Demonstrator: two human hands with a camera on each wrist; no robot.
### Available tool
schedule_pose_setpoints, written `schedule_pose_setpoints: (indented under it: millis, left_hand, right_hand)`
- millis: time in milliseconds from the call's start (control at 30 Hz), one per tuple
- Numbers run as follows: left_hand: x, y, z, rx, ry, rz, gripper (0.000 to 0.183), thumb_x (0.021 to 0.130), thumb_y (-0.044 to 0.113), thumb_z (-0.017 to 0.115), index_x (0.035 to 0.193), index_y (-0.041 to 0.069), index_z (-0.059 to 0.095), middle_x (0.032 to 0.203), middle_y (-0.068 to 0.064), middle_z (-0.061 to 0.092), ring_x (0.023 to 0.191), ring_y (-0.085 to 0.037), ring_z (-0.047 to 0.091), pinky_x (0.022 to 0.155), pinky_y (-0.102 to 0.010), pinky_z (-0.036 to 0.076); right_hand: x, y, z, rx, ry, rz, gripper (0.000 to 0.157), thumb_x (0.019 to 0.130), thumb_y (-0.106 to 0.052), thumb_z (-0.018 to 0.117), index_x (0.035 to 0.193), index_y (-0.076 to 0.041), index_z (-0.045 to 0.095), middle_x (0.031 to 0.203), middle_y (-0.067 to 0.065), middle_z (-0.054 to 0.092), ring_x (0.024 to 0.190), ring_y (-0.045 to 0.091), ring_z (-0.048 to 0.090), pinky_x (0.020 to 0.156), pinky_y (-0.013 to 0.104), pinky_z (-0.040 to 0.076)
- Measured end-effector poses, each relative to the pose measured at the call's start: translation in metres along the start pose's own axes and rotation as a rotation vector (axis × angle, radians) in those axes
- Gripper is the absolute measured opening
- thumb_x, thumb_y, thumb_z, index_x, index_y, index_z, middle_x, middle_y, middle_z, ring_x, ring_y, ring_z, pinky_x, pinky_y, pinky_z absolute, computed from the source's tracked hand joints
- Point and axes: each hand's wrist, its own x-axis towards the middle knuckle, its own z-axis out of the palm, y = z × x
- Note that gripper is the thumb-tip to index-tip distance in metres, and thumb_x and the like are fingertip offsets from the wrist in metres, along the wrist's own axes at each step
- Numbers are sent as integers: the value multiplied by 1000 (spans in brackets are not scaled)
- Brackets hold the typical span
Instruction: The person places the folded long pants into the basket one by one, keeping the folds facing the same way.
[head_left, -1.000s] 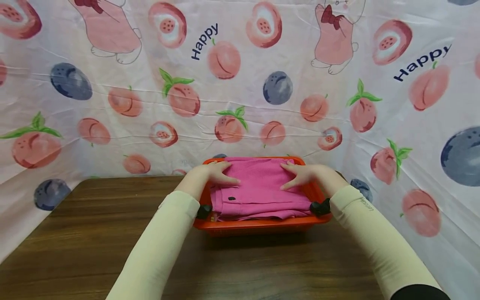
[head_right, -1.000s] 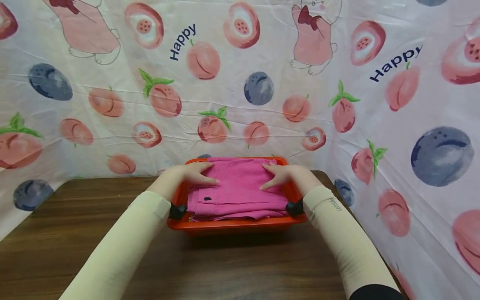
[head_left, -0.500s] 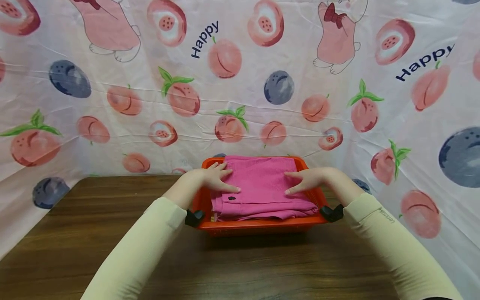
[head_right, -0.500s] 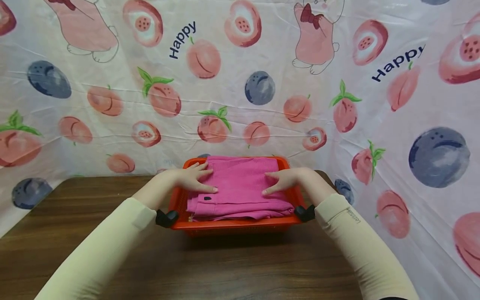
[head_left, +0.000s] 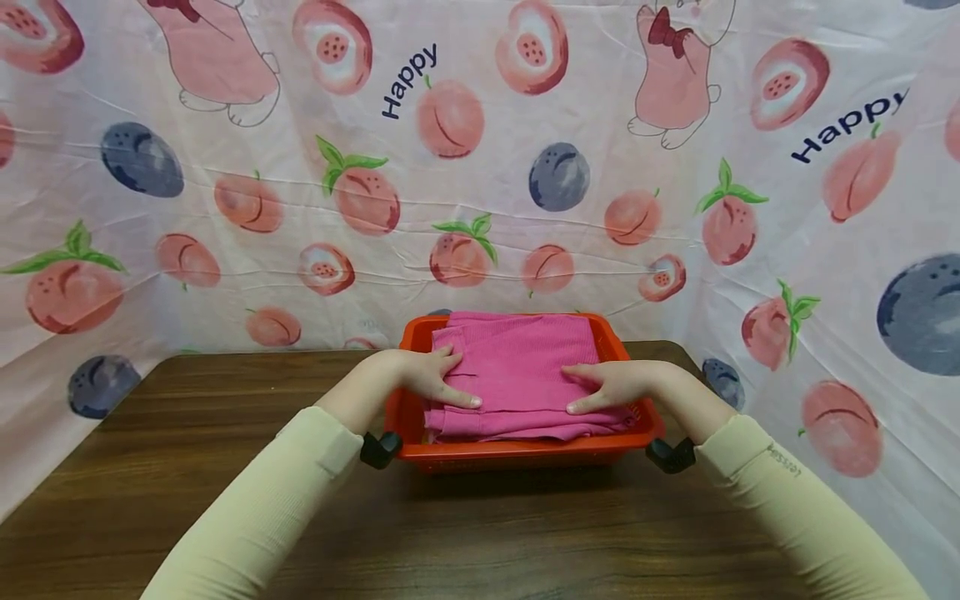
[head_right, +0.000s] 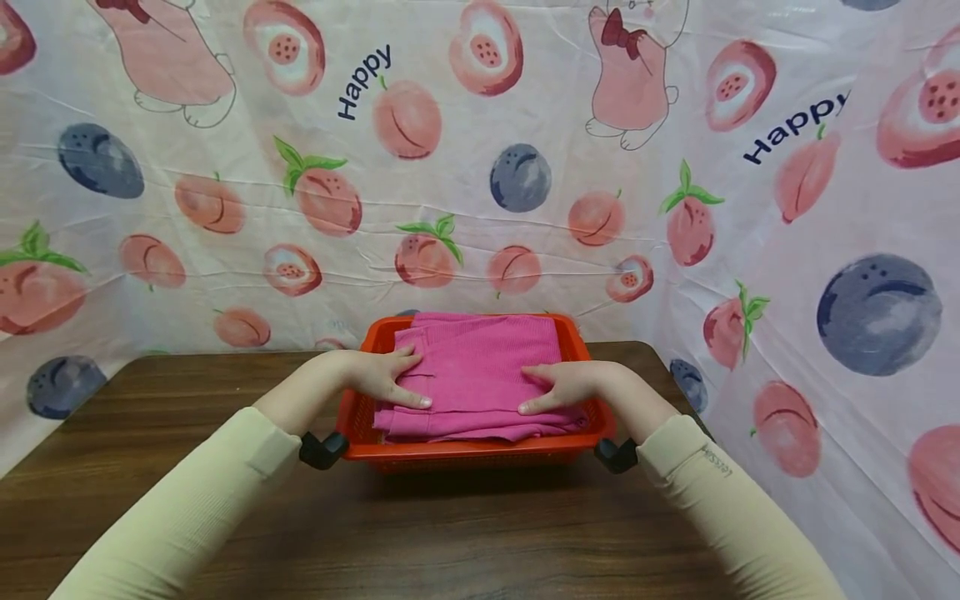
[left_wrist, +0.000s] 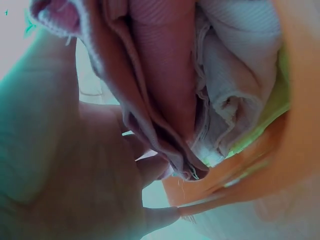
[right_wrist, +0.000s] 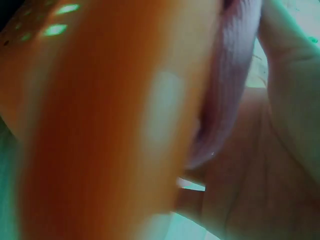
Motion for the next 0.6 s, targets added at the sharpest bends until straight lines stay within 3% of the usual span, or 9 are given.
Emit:
schedule_pose_setpoints:
  millis: [333,600]
  left_hand:
    - [-2,4,15,80,65,-30,109,79,66,63,154,8,10,159,-15,4,144,-31,5,112,-53,14]
    - [3,-4,28,147,133,-14,117,73,76,58,154,8,8,159,-14,2,144,-28,1,108,-62,-1]
  right_hand:
    - [-5,-8,16,-12,87,-2,89,85,-53,65,151,-7,27,153,24,21,139,38,20,111,51,18]
    - [-9,-18,24,-55,143,49,94,83,-51,68,151,-3,23,152,28,18,140,40,18,111,52,18]
